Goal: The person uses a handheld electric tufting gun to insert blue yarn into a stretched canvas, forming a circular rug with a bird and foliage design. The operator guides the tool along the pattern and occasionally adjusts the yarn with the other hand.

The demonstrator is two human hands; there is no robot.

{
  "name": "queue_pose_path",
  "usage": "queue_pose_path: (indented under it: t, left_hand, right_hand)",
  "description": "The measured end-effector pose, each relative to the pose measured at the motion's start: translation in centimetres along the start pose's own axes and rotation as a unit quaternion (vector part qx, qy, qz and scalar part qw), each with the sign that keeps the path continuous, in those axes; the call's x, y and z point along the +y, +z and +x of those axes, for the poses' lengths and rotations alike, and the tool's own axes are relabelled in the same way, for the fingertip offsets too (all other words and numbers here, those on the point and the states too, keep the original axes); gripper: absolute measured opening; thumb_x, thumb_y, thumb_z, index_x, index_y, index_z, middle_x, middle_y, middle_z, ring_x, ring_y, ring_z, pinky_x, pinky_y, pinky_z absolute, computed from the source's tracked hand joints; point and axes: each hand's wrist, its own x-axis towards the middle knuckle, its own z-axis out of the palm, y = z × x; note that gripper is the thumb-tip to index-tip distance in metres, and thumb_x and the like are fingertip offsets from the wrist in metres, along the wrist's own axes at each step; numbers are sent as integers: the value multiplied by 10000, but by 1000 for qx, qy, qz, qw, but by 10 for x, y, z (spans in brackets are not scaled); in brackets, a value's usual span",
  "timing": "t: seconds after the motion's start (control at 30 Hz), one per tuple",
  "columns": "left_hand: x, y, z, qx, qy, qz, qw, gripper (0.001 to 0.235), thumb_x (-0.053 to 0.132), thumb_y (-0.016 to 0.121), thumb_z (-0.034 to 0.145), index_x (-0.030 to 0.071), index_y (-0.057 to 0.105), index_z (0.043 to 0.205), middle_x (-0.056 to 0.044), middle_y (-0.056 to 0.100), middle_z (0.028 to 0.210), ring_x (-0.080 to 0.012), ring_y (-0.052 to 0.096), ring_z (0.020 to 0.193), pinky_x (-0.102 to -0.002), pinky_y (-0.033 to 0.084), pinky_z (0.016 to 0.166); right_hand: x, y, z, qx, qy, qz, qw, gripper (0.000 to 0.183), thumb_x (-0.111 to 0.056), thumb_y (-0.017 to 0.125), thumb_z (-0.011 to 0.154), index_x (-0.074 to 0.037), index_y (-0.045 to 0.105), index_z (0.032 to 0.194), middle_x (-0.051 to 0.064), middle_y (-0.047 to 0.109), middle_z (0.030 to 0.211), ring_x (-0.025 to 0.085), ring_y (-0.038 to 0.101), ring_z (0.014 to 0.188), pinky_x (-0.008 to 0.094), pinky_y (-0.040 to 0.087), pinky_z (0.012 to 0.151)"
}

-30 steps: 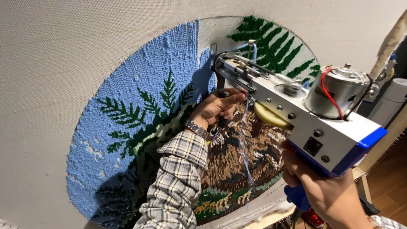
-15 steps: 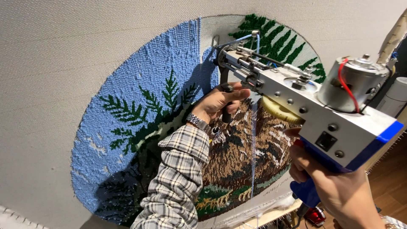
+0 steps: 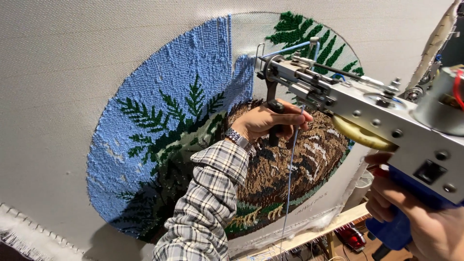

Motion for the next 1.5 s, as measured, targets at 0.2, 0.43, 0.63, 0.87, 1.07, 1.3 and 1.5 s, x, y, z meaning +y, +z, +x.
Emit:
queue_pose_path:
  t: [0.2, 0.43, 0.63, 0.87, 1.07, 1.3, 1.5]
  left_hand:
    - [1, 17, 6, -16, -15, -11, 1000, 334, 185, 838, 918, 18, 775, 1200, -171, 795, 1073, -180, 645, 699, -291, 540, 623]
    - [-11, 23, -10, -5, -31, 19, 999, 424, 217, 793, 938, 50, 708, 1319, -216, 718, 1321, -251, 697, 1191, -323, 622, 739]
    - [-29, 23, -32, 64, -20, 36, 997, 523, 322, 793, 903, 91, 680, 1358, -155, 688, 1405, -234, 756, 964, -426, 609, 979]
    - [-15, 13, -44, 376, 74, -206, 901, 440, 407, 711, 928, 16, 686, 1128, -150, 707, 1082, -227, 699, 918, -292, 614, 737]
    - [-26, 9, -33, 442, 139, -266, 846, 285, 217, 607, 1057, 9, 709, 1223, -154, 775, 1075, -212, 752, 883, -322, 640, 780]
    - [-40, 17, -44, 400, -7, -34, 916, 159, 257, 780, 933, 120, 816, 1003, -85, 805, 1015, -196, 743, 914, -321, 633, 913]
    - [-51, 25, -66, 134, 7, 18, 991, 667, 133, 481, 890, 117, 464, 1557, -215, 526, 1570, -239, 591, 1311, -465, 430, 1202]
  right_hand:
    - [3, -15, -15, 57, 5, 9, 998, 423, -120, 597, 929, 30, 609, 1325, 31, 336, 585, 127, 287, 451, 290, 239, 411]
    - [-5, -2, -23, 55, 0, -20, 998, 412, -59, 590, 934, 88, 594, 1319, 93, 378, 621, 198, 367, 472, 354, 303, 434]
    - [13, -12, -31, 102, 41, 13, 994, 401, 65, 570, 923, 196, 565, 1302, 208, 347, 661, 316, 346, 535, 451, 273, 481]
    - [33, -38, -33, 47, 6, 44, 998, 387, -54, 617, 947, 128, 613, 1289, 168, 491, 731, 242, 403, 534, 372, 329, 445]
    - [12, -18, -35, 39, -12, -22, 999, 469, -75, 596, 927, 131, 587, 1348, 120, 417, 651, 211, 371, 490, 342, 319, 423]
    - [25, -33, -40, 75, 20, 19, 997, 183, 21, 538, 984, 12, 355, 977, 122, 264, 713, 257, 280, 535, 449, 267, 461]
    - [17, -17, -34, 36, 34, 24, 998, 463, -31, 629, 900, 153, 595, 1324, 167, 413, 676, 269, 381, 524, 415, 311, 452]
